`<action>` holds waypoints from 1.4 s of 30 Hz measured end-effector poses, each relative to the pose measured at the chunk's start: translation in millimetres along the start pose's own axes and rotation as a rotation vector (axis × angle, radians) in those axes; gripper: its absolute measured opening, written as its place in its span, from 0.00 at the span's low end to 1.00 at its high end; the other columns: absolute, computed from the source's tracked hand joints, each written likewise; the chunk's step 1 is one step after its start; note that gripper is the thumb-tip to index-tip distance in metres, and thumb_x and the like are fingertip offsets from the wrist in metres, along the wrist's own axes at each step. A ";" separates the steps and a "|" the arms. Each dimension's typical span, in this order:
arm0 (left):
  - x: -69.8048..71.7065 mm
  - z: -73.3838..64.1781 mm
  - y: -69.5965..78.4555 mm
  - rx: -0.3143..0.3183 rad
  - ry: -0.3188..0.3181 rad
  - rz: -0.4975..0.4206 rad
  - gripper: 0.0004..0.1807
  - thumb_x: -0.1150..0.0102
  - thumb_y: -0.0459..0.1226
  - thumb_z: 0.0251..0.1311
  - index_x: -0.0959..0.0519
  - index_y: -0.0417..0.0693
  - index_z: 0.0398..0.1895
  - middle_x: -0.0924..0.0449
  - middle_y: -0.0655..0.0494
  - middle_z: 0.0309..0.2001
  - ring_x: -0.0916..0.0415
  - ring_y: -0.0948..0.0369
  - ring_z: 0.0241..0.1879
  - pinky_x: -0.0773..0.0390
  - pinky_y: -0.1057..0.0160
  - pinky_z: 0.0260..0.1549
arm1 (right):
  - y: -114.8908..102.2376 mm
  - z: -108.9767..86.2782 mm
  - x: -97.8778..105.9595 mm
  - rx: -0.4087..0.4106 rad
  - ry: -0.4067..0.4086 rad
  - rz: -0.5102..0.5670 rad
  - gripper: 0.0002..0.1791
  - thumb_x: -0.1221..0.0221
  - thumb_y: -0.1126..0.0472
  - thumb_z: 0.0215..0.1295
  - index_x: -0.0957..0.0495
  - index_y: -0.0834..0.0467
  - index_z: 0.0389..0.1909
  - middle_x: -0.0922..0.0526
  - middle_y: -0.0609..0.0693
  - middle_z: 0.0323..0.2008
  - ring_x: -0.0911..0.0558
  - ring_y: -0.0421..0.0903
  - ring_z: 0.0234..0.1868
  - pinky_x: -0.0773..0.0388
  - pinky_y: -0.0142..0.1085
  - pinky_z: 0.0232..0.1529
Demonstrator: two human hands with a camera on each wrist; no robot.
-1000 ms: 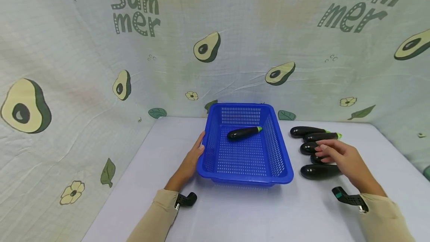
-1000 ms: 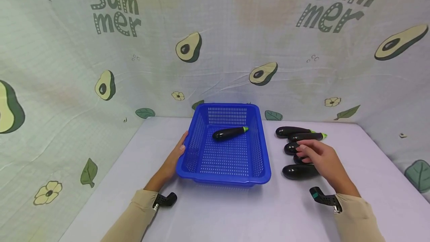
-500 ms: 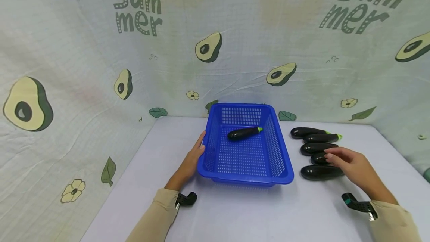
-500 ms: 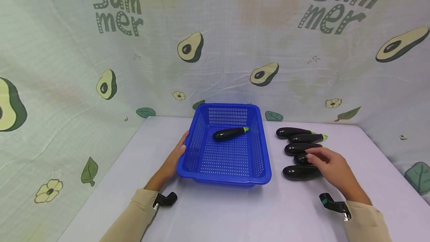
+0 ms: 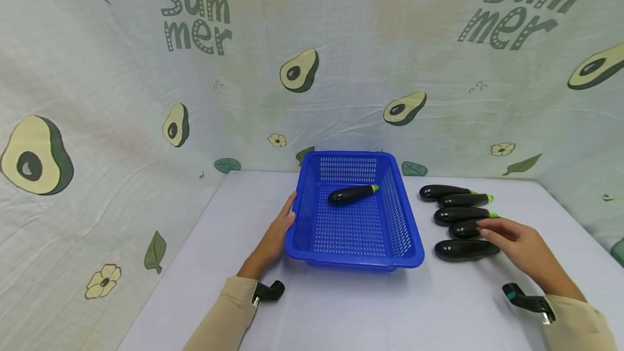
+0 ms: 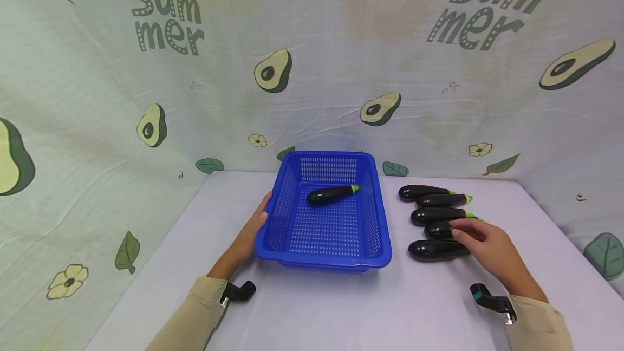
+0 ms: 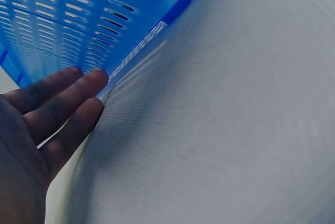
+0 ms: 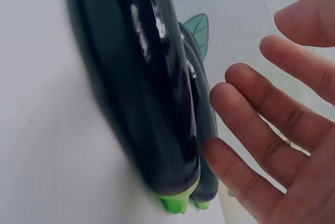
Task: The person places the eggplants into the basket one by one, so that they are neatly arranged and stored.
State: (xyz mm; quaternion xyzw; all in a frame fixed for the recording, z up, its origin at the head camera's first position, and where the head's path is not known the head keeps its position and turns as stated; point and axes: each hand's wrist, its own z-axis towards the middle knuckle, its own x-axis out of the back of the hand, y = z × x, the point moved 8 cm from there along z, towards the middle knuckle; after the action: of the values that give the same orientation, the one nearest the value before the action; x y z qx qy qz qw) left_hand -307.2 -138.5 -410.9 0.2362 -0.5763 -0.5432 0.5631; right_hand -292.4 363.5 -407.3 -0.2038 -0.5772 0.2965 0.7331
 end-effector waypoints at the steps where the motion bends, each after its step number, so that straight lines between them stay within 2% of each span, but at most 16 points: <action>1: -0.3 1.4 -6.0 -0.003 0.009 -0.002 0.31 0.72 0.45 0.81 0.61 0.53 0.82 0.61 0.55 0.80 0.62 0.55 0.78 0.57 0.46 0.73 | 0.4 -0.4 0.0 -0.001 -0.001 -0.003 0.20 0.38 0.51 0.71 0.18 0.61 0.53 0.19 0.39 0.46 0.31 0.15 0.41 0.29 0.19 0.34; 6: -1.4 6.7 -21.1 -0.009 0.028 -0.033 0.31 0.72 0.46 0.81 0.60 0.55 0.82 0.61 0.56 0.81 0.63 0.53 0.78 0.58 0.43 0.73 | 4.2 -2.2 -1.0 -0.045 0.003 -0.003 0.22 0.39 0.49 0.71 0.19 0.61 0.55 0.17 0.47 0.48 0.32 0.15 0.41 0.29 0.20 0.34; 10: -1.5 8.8 -27.1 -0.007 0.022 -0.043 0.31 0.72 0.45 0.81 0.61 0.55 0.82 0.62 0.56 0.81 0.64 0.54 0.78 0.60 0.44 0.73 | 6.5 -2.7 -1.5 -0.054 0.014 0.016 0.22 0.38 0.50 0.71 0.19 0.61 0.56 0.18 0.39 0.46 0.31 0.15 0.41 0.29 0.20 0.34; 13: -2.1 9.9 -36.3 -0.009 0.043 -0.032 0.31 0.72 0.48 0.81 0.60 0.61 0.82 0.61 0.60 0.80 0.63 0.56 0.78 0.59 0.45 0.73 | 6.1 -2.7 -2.3 -0.031 0.015 0.025 0.20 0.37 0.51 0.70 0.18 0.61 0.54 0.17 0.38 0.45 0.29 0.16 0.41 0.28 0.19 0.34; 18: -2.0 9.0 -41.8 -0.006 0.073 -0.027 0.31 0.70 0.53 0.79 0.58 0.70 0.81 0.59 0.66 0.80 0.61 0.59 0.78 0.56 0.45 0.73 | 4.4 -4.3 -1.4 0.020 0.018 0.041 0.17 0.36 0.55 0.69 0.17 0.63 0.51 0.17 0.33 0.42 0.26 0.18 0.40 0.28 0.18 0.35; 23: -2.1 8.5 -42.1 0.011 0.078 -0.017 0.31 0.71 0.56 0.78 0.58 0.74 0.81 0.59 0.69 0.79 0.61 0.61 0.78 0.56 0.45 0.73 | 3.8 -5.0 -4.1 0.041 0.002 -0.049 0.13 0.34 0.55 0.67 0.15 0.59 0.47 0.14 0.44 0.41 0.26 0.20 0.38 0.28 0.20 0.34; 27: -2.3 8.6 -41.4 0.019 0.076 -0.011 0.31 0.71 0.57 0.78 0.58 0.75 0.81 0.59 0.71 0.79 0.61 0.62 0.78 0.56 0.45 0.73 | 4.1 -4.4 -7.9 0.059 -0.015 -0.138 0.10 0.32 0.54 0.64 0.13 0.54 0.43 0.13 0.54 0.42 0.24 0.28 0.40 0.28 0.26 0.34; 31: -2.1 8.6 -41.0 0.019 0.074 -0.012 0.31 0.72 0.57 0.78 0.58 0.74 0.81 0.59 0.72 0.79 0.61 0.62 0.78 0.56 0.45 0.73 | 3.3 -4.0 -10.8 0.075 -0.036 -0.186 0.09 0.30 0.54 0.62 0.12 0.51 0.41 0.13 0.55 0.43 0.21 0.39 0.43 0.26 0.34 0.37; 33: -2.0 8.6 -40.9 0.013 0.074 -0.016 0.31 0.72 0.57 0.78 0.58 0.73 0.81 0.59 0.71 0.79 0.61 0.62 0.78 0.56 0.44 0.73 | 3.5 -3.5 -12.2 0.074 -0.054 -0.199 0.09 0.31 0.54 0.62 0.12 0.52 0.41 0.14 0.55 0.43 0.19 0.49 0.45 0.24 0.41 0.40; 36: -1.8 8.7 -41.1 0.006 0.074 -0.025 0.31 0.71 0.56 0.78 0.58 0.71 0.81 0.59 0.70 0.79 0.61 0.61 0.78 0.56 0.44 0.73 | 2.9 -3.5 -13.9 0.077 -0.069 -0.207 0.09 0.31 0.54 0.62 0.12 0.52 0.41 0.14 0.56 0.44 0.19 0.61 0.48 0.25 0.51 0.43; 37: -1.8 8.7 -41.2 0.003 0.074 -0.027 0.31 0.71 0.56 0.78 0.58 0.71 0.81 0.59 0.69 0.79 0.61 0.60 0.78 0.56 0.44 0.73 | 2.1 -3.8 -14.5 0.084 -0.072 -0.207 0.10 0.30 0.54 0.62 0.13 0.53 0.41 0.14 0.57 0.44 0.20 0.62 0.49 0.25 0.53 0.44; 42: -1.6 9.5 -42.4 -0.006 0.079 -0.025 0.32 0.71 0.55 0.78 0.58 0.69 0.82 0.59 0.64 0.80 0.61 0.57 0.78 0.57 0.43 0.73 | -6.1 -4.9 -14.4 0.156 -0.025 -0.234 0.09 0.27 0.56 0.56 0.12 0.50 0.38 0.13 0.54 0.42 0.20 0.46 0.46 0.29 0.38 0.43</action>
State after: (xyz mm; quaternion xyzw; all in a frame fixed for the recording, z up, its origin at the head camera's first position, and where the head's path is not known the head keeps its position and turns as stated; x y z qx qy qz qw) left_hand -329.8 -146.4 -447.2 0.2631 -0.5488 -0.5421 0.5794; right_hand -288.7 349.5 -415.0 -0.0739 -0.5814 0.2553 0.7690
